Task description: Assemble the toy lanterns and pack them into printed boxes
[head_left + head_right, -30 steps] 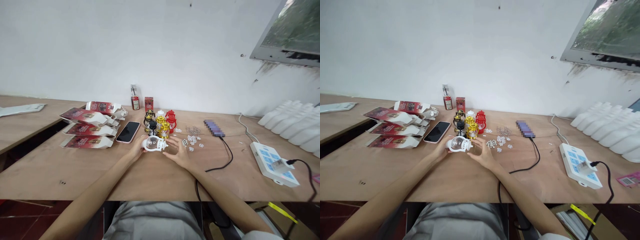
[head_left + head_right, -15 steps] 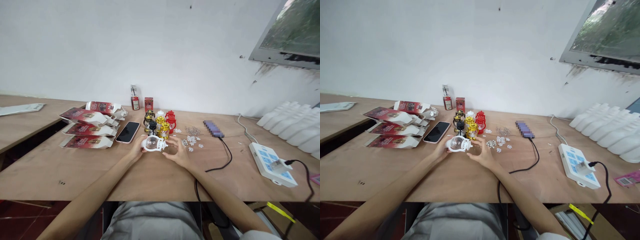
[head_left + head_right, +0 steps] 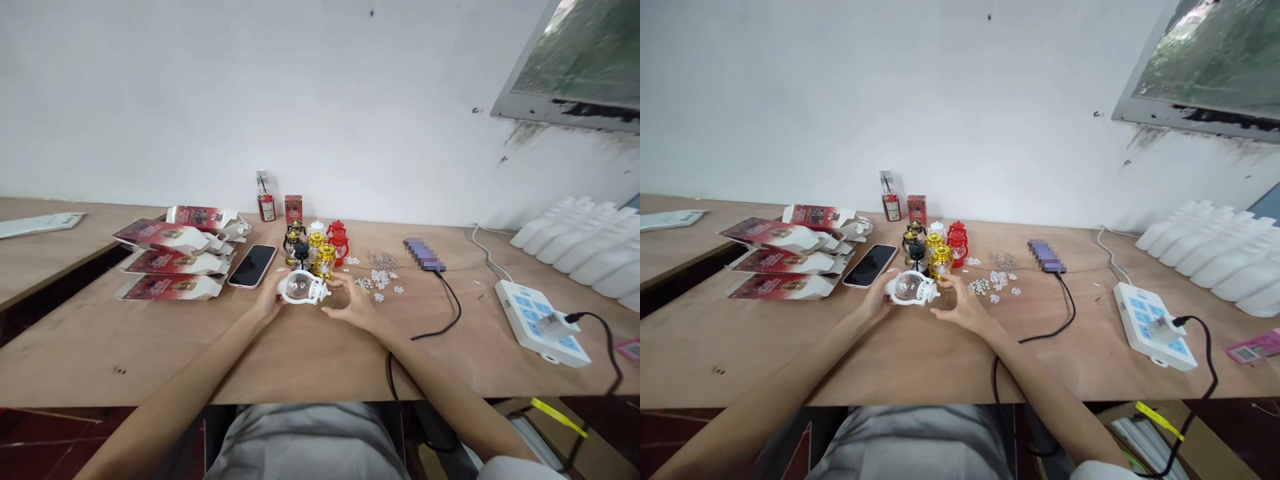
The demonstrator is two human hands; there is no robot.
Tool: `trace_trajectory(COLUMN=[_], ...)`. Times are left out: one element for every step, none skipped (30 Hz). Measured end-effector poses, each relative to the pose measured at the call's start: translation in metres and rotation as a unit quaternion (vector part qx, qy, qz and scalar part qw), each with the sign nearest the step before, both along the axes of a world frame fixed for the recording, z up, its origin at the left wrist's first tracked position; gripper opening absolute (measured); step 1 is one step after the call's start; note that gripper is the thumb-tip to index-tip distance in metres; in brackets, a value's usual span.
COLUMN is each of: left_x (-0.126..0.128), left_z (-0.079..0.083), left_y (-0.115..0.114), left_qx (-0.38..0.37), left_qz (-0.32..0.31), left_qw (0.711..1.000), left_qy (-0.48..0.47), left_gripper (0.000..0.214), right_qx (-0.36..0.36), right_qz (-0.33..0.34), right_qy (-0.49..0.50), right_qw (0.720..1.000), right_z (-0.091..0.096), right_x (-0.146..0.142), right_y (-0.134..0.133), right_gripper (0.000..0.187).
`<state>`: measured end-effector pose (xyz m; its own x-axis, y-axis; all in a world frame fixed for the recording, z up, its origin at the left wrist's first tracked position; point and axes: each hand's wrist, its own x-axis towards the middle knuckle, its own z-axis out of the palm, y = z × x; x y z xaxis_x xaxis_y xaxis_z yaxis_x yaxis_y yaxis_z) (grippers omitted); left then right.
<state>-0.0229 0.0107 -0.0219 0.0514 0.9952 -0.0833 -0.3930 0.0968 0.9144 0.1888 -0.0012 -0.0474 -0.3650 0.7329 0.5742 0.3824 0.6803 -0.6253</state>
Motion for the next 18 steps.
trace_trajectory(left_x=[0.001, 0.002, 0.004, 0.005, 0.006, 0.007, 0.007, 0.008, 0.008, 0.008, 0.008, 0.008, 0.007, 0.007, 0.006, 0.006, 0.005, 0.004], left_z=[0.0, -0.001, -0.001, -0.002, -0.002, -0.003, -0.003, -0.003, -0.002, -0.002, -0.001, 0.0, 0.001, 0.002, 0.002, 0.003, 0.003, 0.003], left_y=[-0.001, -0.002, -0.003, -0.003, -0.004, -0.004, -0.004, -0.005, -0.005, -0.005, -0.005, -0.005, -0.005, -0.005, -0.005, -0.004, -0.004, -0.003], left_qx=[0.002, 0.003, 0.001, -0.001, -0.004, -0.006, -0.007, -0.007, -0.006, -0.003, 0.001, 0.006, 0.011, 0.016, 0.019, 0.022, 0.023, 0.024], left_qz=[0.005, 0.008, 0.007, 0.005, 0.002, -0.001, -0.004, -0.006, -0.006, -0.006, -0.006, -0.004, -0.003, -0.002, -0.002, -0.003, -0.006, -0.011], left_qw=[1.0, 1.0, 1.0, 1.0, 1.0, 1.0, 1.0, 1.0, 1.0, 1.0, 1.0, 1.0, 1.0, 1.0, 1.0, 1.0, 1.0, 1.0], left_qy=[0.0, -0.002, -0.003, -0.005, -0.008, -0.01, -0.012, -0.013, -0.012, -0.011, -0.01, -0.007, -0.005, -0.003, 0.0, 0.003, 0.007, 0.011], left_gripper=[0.033, 0.033, 0.033, 0.033, 0.033, 0.033, 0.033, 0.033, 0.033, 0.032, 0.032, 0.032, 0.033, 0.033, 0.034, 0.034, 0.034, 0.035], right_qx=[0.007, 0.015, 0.024, 0.033, 0.042, 0.049, 0.056, 0.06, 0.06, 0.055, 0.045, 0.03, 0.009, -0.018, -0.049, -0.084, -0.119, -0.156], right_qz=[0.001, 0.002, 0.003, 0.003, 0.003, 0.004, 0.006, 0.008, 0.011, 0.013, 0.016, 0.018, 0.019, 0.019, 0.019, 0.021, 0.025, 0.032], right_qy=[-0.002, -0.003, -0.004, -0.003, -0.002, 0.0, 0.003, 0.005, 0.006, 0.006, 0.005, 0.003, 0.001, 0.001, 0.004, 0.015, 0.037, 0.067], right_qw=[1.0, 1.0, 1.0, 0.999, 0.999, 0.999, 0.998, 0.998, 0.998, 0.998, 0.999, 0.999, 1.0, 1.0, 0.999, 0.996, 0.992, 0.985], right_z=[0.0, 0.0, 0.001, 0.001, 0.001, 0.002, 0.002, 0.002, 0.003, 0.003, 0.004, 0.005, 0.006, 0.008, 0.009, 0.01, 0.011, 0.011], right_x=[0.0, 0.001, 0.001, 0.001, 0.001, 0.001, 0.001, 0.001, 0.001, 0.001, 0.001, 0.002, 0.002, 0.002, 0.003, 0.003, 0.004, 0.004], right_y=[0.0, 0.001, 0.001, 0.001, 0.001, 0.001, 0.001, 0.001, 0.001, 0.001, 0.001, 0.001, 0.001, 0.001, 0.001, 0.001, 0.002, 0.003], right_gripper=[0.066, 0.064, 0.062, 0.059, 0.057, 0.055, 0.052, 0.05, 0.048, 0.048, 0.048, 0.049, 0.05, 0.052, 0.053, 0.053, 0.053, 0.053])
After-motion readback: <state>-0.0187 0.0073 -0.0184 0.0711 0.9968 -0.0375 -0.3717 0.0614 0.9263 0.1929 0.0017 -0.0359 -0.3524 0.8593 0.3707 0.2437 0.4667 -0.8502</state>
